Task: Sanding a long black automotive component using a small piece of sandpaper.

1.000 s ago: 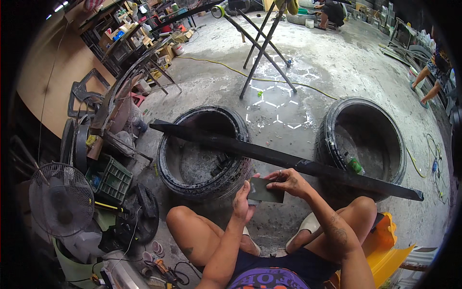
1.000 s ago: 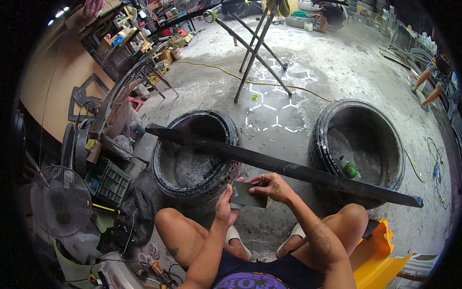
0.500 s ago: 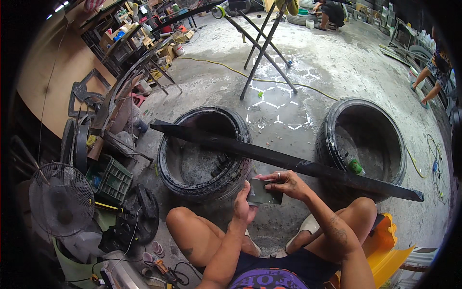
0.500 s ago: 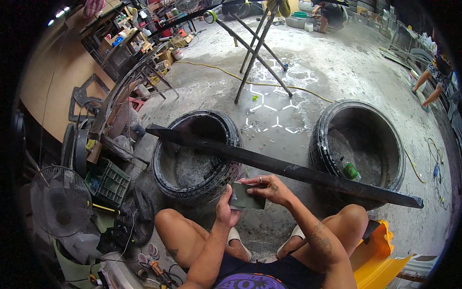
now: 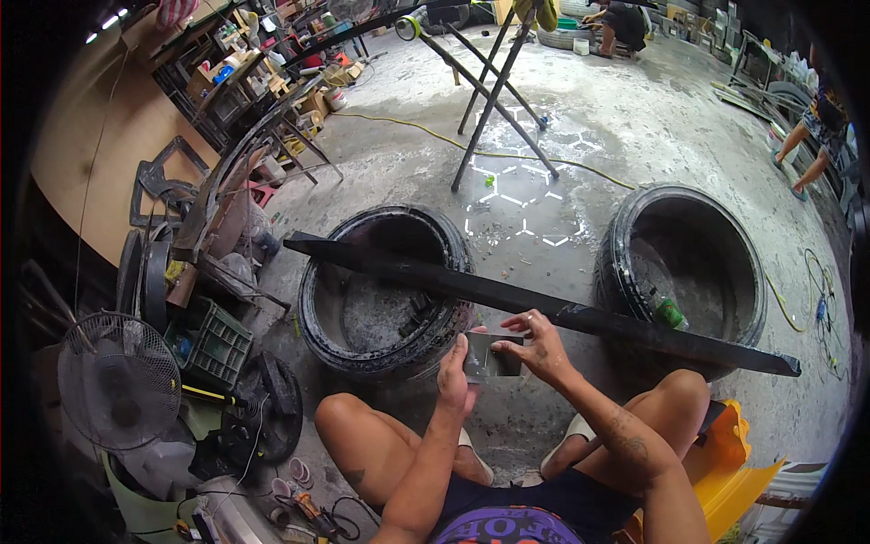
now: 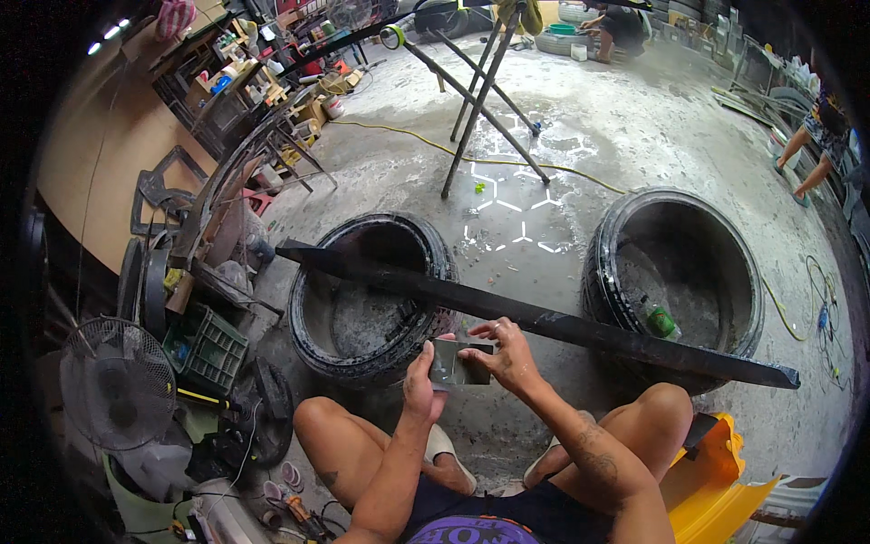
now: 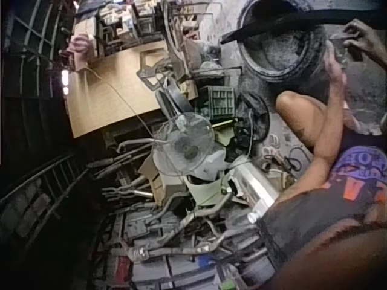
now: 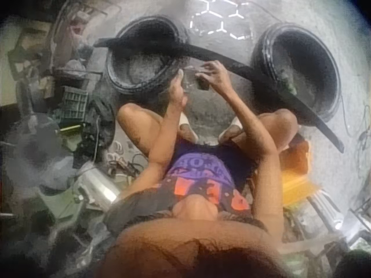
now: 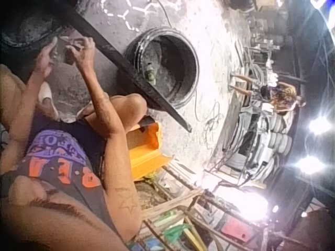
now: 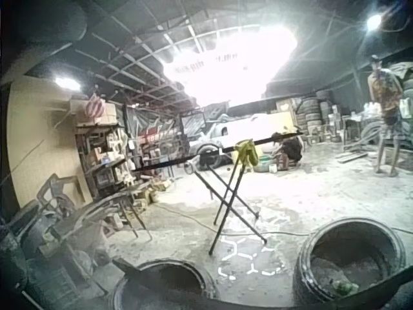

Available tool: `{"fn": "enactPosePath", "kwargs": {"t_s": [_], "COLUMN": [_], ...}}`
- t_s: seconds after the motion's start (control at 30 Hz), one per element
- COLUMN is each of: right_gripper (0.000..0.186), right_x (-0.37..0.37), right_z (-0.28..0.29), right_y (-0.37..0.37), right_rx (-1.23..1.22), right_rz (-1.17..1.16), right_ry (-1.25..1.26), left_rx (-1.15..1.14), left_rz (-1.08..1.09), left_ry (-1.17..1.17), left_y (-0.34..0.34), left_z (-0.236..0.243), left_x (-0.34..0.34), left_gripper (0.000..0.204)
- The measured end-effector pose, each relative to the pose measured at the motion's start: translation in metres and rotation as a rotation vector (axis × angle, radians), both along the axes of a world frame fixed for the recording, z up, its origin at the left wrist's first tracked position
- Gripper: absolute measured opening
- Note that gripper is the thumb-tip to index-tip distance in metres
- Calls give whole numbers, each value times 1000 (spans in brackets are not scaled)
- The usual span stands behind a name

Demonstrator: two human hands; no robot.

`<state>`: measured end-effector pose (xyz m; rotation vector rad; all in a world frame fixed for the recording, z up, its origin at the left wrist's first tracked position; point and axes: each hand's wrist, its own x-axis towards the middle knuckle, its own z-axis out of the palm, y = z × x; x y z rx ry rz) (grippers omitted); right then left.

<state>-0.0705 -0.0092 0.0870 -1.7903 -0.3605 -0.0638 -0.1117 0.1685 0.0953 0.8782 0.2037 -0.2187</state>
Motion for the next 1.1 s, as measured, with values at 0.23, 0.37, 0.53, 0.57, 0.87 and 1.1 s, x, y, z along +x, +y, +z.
{"fn": "enactPosePath", "kwargs": {"t_s": [0.23,0.37,0.53,0.57,0.87,1.1], "right_gripper": [31,56,71,71,81,99], "right_x": [-10,-15,-17,-14,-2,57], "right_z": [0,-1,-13,-17,-29,-51], "right_y": [13,13,8,5,-10,-76], "right_rx": [2,125,69,26,-66,-1043], "right_rz": [56,163,136,129,79,-164], "right_ry": [238,410,475,434,240,-293], "left_rx": [383,432,160,158,198,1423], "left_rz": [213,251,144,139,-129,400], "left_ry": [-164,-198,-3,-2,-58,-588], "left_y": [-10,-6,-8,-2,0,47], "left_z": [-25,-36,-20,-24,-57,-89], "left_x": [6,6,3,5,23,148], "left_gripper": [40,41,45,45,40,32]}}
